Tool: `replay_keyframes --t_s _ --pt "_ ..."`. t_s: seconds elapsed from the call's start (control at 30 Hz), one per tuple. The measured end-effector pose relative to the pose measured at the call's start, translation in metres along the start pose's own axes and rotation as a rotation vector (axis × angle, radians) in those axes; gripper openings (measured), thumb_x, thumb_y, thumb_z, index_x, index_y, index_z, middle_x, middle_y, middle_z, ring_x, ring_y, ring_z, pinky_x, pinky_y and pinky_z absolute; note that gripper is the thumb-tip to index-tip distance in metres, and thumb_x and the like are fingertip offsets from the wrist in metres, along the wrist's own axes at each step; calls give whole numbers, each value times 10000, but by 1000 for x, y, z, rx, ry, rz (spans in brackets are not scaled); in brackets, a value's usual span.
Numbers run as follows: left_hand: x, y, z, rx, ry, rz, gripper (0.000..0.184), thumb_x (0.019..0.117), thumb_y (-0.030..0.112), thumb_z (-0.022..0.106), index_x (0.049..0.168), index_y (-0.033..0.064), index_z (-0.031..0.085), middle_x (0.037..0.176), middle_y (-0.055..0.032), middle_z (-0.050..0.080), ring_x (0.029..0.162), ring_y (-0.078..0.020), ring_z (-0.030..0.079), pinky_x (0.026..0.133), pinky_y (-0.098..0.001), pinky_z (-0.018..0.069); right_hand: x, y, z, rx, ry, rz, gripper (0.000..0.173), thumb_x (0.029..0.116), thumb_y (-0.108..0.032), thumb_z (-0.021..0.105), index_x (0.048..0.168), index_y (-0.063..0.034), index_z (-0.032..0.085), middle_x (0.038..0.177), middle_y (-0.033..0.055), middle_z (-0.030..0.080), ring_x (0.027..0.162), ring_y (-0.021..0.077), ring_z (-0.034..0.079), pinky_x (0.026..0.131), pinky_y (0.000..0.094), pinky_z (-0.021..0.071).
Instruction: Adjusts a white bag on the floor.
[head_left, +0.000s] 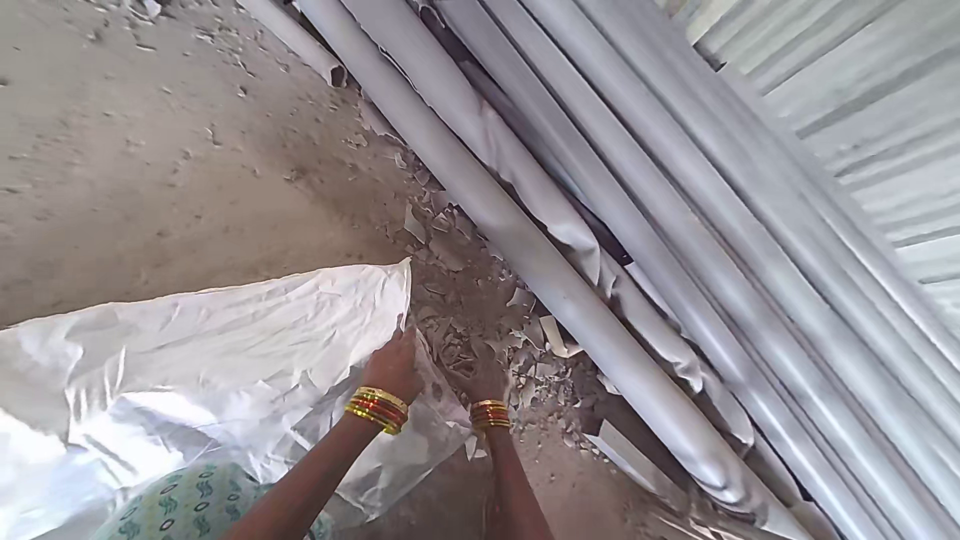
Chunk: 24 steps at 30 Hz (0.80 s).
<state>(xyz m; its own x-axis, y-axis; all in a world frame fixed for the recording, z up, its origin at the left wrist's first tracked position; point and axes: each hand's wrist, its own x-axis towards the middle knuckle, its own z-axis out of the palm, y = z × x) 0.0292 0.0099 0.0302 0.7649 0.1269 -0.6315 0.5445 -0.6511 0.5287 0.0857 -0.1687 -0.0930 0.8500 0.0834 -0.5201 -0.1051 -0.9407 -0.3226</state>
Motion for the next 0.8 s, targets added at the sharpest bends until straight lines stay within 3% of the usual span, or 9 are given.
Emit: replay_keyframes --t_s 0.07,0.1,0.2,0.27,0.33,0.4,0.53,0.63,0.8 --pt "0 -1 1 -3 1 -1 793 916 18 663 1594 -40 255 1606 -273 359 1414 -437 467 1136 -558 389 8 22 2 -49 -19 124 1014 817 -391 858 1632 -172 296 1570 332 369 1447 518 368 1145 710 273" --pt "0 -1 2 -3 -1 -2 800 919 18 661 1600 -32 243 1613 -267 352 1421 -431 462 1141 -554 386 15 32 4 -104 -27 164 1063 795 -427 866 1641 -190 268 1579 339 347 1447 529 360 1132 714 293" --pt "-1 -1 0 -9 -7 -7 818 919 16 657 1611 -15 221 1633 -247 327 1431 -419 453 1143 -554 379 36 49 8 -219 -93 247 1110 796 -499 852 1646 -153 229 1534 330 417 1375 496 474 1074 646 423" --pt "-3 -1 -1 -5 -15 -10 815 924 23 656 1611 -14 219 1636 -244 323 1439 -417 445 1145 -554 377 40 47 7 -231 -110 248 1012 817 -467 842 1617 -142 313 1499 305 472 1343 462 520 1051 593 468" --pt "-3 -2 -2 -2 -18 -8 808 926 26 656 1610 -11 228 1626 -250 338 1430 -419 454 1139 -550 385 37 40 5 -235 -119 207 944 835 -410 840 1608 -176 352 1539 290 433 1365 467 495 1046 601 464" --pt "-4 -1 -3 -4 -20 -7 803 926 30 654 1609 -12 234 1626 -250 337 1430 -419 453 1140 -551 384 32 35 4 -246 -128 157 843 865 -329 811 1581 -150 405 1586 264 387 1396 456 465 1052 619 450" --pt "-7 -3 -5 -27 -15 -6 816 921 19 657 1612 -10 223 1641 -237 317 1430 -419 455 1142 -551 384 31 39 9 -224 -101 123 741 871 -260 799 1523 -98 488 1473 281 519 1344 457 522 1065 622 440" --pt "-8 -6 -4 -44 -3 0 793 918 18 661 1600 -19 258 1631 -247 333 1445 -420 437 1155 -554 371 29 36 16 -247 -56 136 705 872 -287 788 1502 -123 517 1432 256 568 1304 442 562 1034 625 461" --pt "-8 -7 -6 -26 -29 -6 806 926 26 653 1613 -4 232 1643 -230 318 1425 -414 463 1133 -555 393 23 30 18 -319 -1 131 559 1001 -125 581 1548 -152 469 1377 269 610 1257 458 601 1007 611 487"
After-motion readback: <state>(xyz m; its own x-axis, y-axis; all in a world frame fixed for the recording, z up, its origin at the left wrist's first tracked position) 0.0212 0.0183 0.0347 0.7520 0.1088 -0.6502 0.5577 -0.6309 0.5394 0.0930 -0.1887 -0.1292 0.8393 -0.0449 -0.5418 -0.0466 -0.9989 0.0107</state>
